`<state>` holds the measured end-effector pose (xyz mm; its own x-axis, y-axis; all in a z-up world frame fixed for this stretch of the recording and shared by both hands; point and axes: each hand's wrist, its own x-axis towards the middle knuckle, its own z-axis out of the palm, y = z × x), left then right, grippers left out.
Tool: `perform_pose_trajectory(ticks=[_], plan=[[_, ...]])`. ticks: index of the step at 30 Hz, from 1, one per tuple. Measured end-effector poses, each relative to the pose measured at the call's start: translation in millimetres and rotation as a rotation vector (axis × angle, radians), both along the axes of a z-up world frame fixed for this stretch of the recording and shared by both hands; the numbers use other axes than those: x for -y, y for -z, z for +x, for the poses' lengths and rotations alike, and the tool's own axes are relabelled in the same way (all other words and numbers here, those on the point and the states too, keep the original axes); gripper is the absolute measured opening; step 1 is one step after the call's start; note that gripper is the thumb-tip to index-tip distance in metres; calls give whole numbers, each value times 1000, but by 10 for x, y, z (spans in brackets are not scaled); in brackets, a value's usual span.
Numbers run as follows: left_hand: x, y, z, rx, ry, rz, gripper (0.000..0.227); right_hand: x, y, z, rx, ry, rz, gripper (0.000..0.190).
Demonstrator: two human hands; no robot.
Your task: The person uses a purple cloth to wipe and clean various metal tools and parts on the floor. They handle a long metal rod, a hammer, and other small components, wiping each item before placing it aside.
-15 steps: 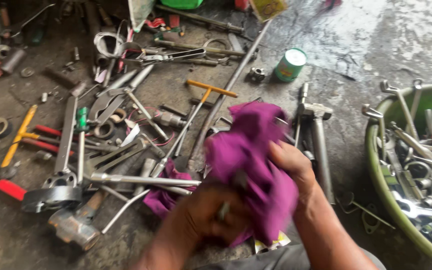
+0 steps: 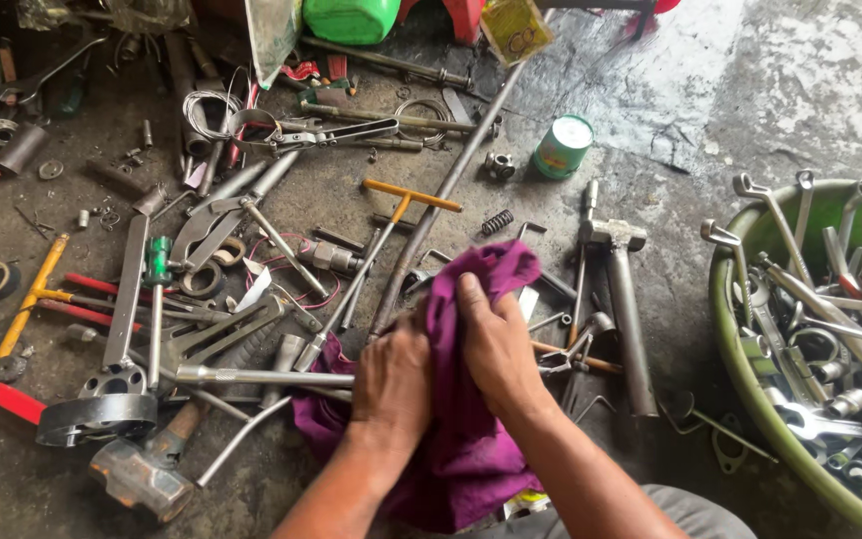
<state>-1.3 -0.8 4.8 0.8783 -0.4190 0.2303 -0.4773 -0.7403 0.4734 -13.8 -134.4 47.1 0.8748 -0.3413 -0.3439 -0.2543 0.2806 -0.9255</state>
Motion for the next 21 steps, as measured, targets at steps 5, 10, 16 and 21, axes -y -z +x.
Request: perform_pose_trajectory(ticks=[5, 10, 16, 21], plan=[[105, -280, -81, -37, 285, -610, 25, 320, -1, -70, -63, -117, 218, 27], [65, -445, -181, -1536, 255, -1419, 6, 432, -178, -110, 115, -329, 604, 39], [-158, -327, -161, -1928, 468, -1293, 8, 580, -122, -274, -19, -371, 493, 36], [-197, -382, -361, -2247, 999, -1436, 21, 744, 94, -195, 94, -610, 264, 35]])
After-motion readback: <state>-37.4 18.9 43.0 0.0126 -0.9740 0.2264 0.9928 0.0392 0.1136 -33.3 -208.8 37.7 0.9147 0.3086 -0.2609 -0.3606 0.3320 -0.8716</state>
